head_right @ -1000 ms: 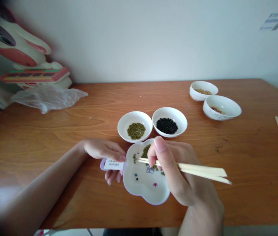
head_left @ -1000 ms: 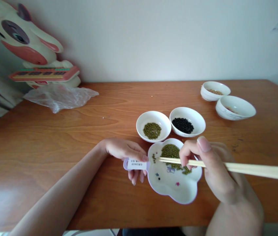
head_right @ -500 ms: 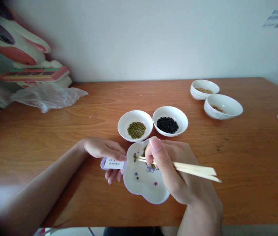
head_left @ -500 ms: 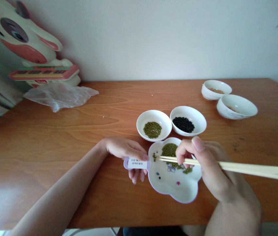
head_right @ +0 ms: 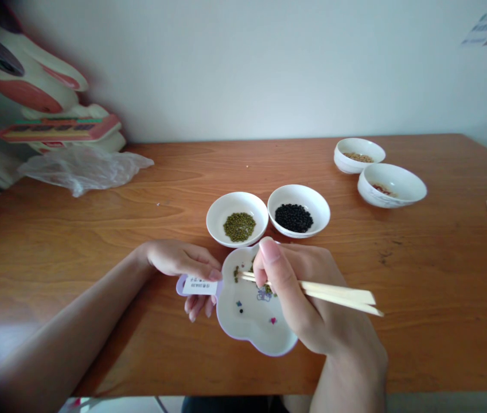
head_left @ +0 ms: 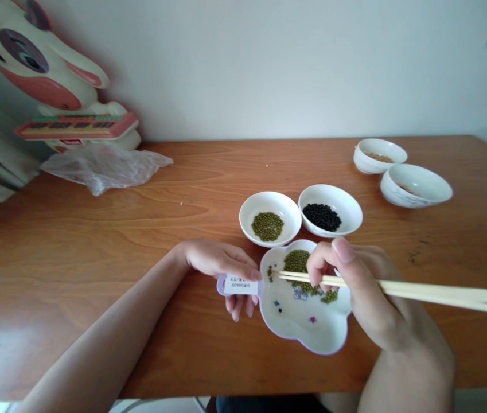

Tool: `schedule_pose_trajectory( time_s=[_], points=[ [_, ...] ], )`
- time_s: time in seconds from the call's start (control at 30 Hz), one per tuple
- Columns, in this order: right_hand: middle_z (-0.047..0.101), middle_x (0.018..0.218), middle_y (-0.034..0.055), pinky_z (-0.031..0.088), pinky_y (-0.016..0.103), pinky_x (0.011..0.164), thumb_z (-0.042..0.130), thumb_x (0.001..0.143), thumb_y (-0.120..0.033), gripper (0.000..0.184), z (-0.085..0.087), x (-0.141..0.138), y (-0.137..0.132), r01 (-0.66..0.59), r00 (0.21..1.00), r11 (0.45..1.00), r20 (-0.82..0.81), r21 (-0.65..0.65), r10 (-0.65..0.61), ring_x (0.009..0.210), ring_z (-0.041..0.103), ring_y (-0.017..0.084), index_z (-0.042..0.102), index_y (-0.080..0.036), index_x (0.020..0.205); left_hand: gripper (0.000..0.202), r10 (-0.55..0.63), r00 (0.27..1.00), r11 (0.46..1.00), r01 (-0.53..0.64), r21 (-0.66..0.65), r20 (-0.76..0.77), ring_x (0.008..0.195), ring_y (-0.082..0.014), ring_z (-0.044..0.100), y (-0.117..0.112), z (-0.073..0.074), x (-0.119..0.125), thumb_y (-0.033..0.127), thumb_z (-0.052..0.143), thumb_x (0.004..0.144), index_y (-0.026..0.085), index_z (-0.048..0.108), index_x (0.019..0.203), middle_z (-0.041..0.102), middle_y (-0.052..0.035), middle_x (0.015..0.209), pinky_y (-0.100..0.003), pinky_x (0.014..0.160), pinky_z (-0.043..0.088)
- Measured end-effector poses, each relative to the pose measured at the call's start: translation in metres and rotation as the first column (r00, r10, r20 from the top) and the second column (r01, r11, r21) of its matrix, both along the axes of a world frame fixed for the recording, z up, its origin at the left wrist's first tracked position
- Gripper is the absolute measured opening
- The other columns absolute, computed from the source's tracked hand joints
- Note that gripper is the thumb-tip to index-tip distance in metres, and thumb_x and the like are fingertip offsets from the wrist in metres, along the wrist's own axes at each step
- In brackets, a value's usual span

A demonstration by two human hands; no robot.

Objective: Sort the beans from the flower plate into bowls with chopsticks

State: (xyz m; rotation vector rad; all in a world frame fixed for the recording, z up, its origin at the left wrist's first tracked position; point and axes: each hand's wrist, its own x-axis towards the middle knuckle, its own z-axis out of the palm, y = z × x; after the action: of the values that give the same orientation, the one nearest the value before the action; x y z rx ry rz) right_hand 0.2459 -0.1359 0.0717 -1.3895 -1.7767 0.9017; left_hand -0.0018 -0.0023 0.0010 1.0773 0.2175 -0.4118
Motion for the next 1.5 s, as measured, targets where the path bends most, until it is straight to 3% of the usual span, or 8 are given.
schedule_pose_trajectory(
  time_s=[0.93,1.17,1.5],
  points=[
    [0.053,0.062,-0.0018,0.033,0.031,0.057,0.028,0.107,-0.052,0.055,-0.0033,0.0003,0.0026,0.015,1.0,0.999,0.024,0.03,-0.016,0.057,0.049,0.013,0.057,-0.021,0.074,0.045,0.01,1.0,1.0,-0.01,0.018,-0.015,0.083,-0.0204,0.076,-0.0005,0.0025,0.0005,0.043,0.049,0.104,0.004,0.069,0.115,0.075,-0.0176,0.109,-0.027,0.071,0.06],
    [0.059,0.067,-0.0012,0.037,0.031,0.06,0.03,0.108,-0.05,0.052,-0.0033,-0.0022,0.0027,0.005,1.0,1.0,-0.011,0.011,-0.005,0.063,0.055,0.013,0.059,-0.021,0.077,0.044,0.008,1.0,1.0,-0.008,0.018,-0.013,0.082,-0.0207,0.076,-0.0008,0.0026,0.0008,0.043,0.048,0.104,0.005,0.068,0.114,0.075,-0.0176,0.108,-0.028,0.073,0.061],
    [0.054,0.06,-0.0025,0.035,0.031,0.057,0.029,0.108,-0.049,0.055,-0.0042,-0.0026,0.005,0.032,0.999,0.996,0.017,0.083,-0.033,0.056,0.051,0.011,0.06,-0.021,0.073,0.043,-0.006,1.0,1.0,0.006,0.009,-0.012,0.083,-0.0191,0.076,0.0,0.002,0.0001,0.041,0.046,0.106,0.006,0.068,0.114,0.075,-0.0171,0.11,-0.026,0.073,0.06]
  ],
)
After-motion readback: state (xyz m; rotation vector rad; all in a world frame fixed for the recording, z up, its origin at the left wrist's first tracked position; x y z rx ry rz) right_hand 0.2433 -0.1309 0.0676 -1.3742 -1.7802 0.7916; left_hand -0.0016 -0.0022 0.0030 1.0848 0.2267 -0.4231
